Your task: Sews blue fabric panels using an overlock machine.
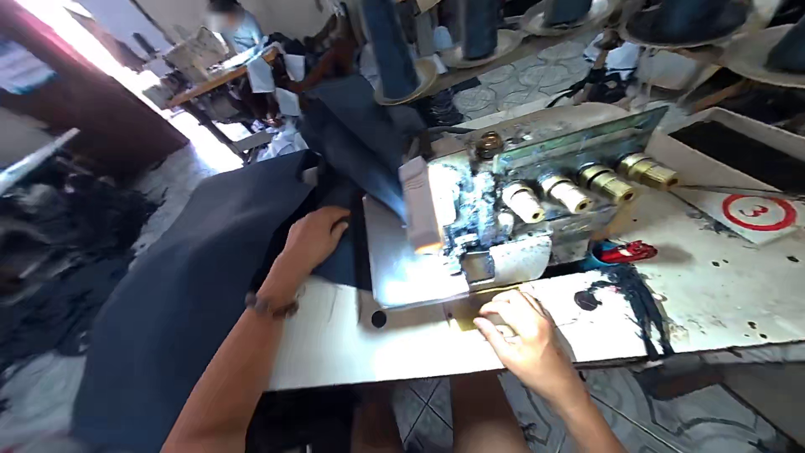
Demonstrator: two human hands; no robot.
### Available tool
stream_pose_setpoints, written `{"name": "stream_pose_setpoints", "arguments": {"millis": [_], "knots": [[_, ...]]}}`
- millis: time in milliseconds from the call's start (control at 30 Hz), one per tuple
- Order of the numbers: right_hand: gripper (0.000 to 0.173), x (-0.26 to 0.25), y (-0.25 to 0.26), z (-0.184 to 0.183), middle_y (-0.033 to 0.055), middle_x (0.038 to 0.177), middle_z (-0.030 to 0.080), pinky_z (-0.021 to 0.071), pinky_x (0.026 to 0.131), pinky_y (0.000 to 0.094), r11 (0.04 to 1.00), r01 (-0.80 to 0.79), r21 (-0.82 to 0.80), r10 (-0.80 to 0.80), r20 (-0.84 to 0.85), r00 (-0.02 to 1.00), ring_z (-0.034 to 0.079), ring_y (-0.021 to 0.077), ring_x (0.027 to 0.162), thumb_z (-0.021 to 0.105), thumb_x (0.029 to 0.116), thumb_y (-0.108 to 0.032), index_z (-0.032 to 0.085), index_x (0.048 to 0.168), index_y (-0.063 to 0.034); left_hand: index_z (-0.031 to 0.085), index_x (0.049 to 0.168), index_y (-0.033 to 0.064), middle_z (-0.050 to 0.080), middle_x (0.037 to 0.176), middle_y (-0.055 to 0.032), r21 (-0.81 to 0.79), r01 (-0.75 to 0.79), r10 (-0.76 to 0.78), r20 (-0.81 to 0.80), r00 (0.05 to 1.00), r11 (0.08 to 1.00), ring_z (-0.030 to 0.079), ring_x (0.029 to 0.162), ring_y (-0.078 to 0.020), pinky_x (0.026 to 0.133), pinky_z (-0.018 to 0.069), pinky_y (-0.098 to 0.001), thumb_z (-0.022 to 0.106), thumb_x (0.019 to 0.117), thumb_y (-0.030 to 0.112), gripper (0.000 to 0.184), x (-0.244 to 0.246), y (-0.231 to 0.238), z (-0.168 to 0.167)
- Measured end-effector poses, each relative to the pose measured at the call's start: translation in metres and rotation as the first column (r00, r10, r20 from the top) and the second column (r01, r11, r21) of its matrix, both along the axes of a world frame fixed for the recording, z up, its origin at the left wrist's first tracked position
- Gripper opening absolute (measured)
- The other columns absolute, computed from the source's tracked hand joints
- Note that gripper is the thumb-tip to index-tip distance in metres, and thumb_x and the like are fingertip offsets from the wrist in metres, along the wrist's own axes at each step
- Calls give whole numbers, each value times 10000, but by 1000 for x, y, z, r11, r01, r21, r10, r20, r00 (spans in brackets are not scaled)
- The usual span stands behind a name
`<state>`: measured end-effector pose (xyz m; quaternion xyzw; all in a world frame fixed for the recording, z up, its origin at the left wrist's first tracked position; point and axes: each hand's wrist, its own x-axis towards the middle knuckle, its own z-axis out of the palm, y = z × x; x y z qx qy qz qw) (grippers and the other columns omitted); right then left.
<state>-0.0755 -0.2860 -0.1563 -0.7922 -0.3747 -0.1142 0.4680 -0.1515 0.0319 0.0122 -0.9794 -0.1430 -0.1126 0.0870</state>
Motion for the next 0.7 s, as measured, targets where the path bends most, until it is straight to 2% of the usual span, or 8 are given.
{"name": "stream_pose_setpoints", "arguments": {"millis": [33, 67, 133, 233, 367, 467, 633, 700], "knots": [[286, 1, 0, -1, 56, 948, 699, 522, 834, 469, 1000, -13, 6, 13, 3, 1000, 658, 248, 943, 614, 946, -372, 765, 914, -131, 723, 1217, 39, 705, 1215, -205, -58, 26, -19, 116, 993, 998, 689, 1088, -418, 919, 527, -659, 501, 1086, 185, 296, -29, 23, -23], [289, 1, 1, -1, 75, 950, 702, 520, 826, 494, 1000, -22, 5, 22, 11, 1000, 662, 271, 943, 615, 943, -362, 765, 915, -117, 691, 1273, 50, 681, 1265, -201, -144, -40, 55, 97, 994, 989, 671, 1133, -421, 934, 516, -668, 546, 1068, 184, 285, -60, 35, -24], [321, 1, 0, -1, 111, 966, 712, 513, 827, 539, 999, -37, -29, 38, 28, 999, 668, 316, 954, 604, 946, -367, 764, 927, -90, 674, 1274, 28, 672, 1252, -224, -217, -233, 258, 95, 961, 948, 652, 1152, -441, 943, 503, -677, 661, 1011, 201, 315, -121, 44, -14], [380, 0, -1, -1, 132, 986, 718, 501, 838, 573, 994, -49, -99, 53, 46, 998, 670, 349, 964, 568, 960, -405, 762, 944, -78, 622, 1295, -30, 614, 1260, -307, -244, -441, 468, 62, 882, 863, 607, 1155, -511, 950, 485, -688, 817, 894, 277, 541, -186, 54, -20], [394, 0, -2, 1, 171, 970, 713, 493, 857, 568, 995, -40, -88, 47, 80, 996, 666, 373, 960, 561, 966, -376, 755, 937, -34, 699, 1129, -45, 679, 1081, -273, -224, -365, 408, 196, 892, 904, 669, 1034, -460, 906, 523, -634, 702, 983, 167, 258, -210, 62, -48], [359, -1, -5, 1, 191, 946, 708, 490, 871, 539, 999, -31, -20, 33, 115, 993, 662, 366, 950, 572, 963, -314, 749, 915, -6, 712, 1083, -37, 698, 1056, -259, -247, -328, 386, 246, 889, 912, 690, 991, -455, 872, 531, -646, 637, 1020, 132, 195, -212, 58, -44], [327, -4, -8, 3, 209, 942, 704, 504, 876, 482, 999, -25, 26, 21, 135, 991, 664, 344, 946, 592, 954, -277, 744, 905, 8, 619, 1186, -58, 671, 1054, -294, -421, -266, 423, 341, 840, 867, 669, 962, -463, 858, 530, -623, 538, 1075, 166, 263, -227, 58, -26], [292, -16, -6, 7, 205, 913, 706, 515, 847, 408, 992, -31, 123, 22, 73, 997, 671, 277, 899, 618, 941, -215, 730, 883, 49, 576, 1217, -36, 655, 1049, -277, -503, -283, 490, 345, 800, 817, 664, 919, -428, 819, 541, -583, 505, 1091, 200, 276, -236, 46, -21]]}}
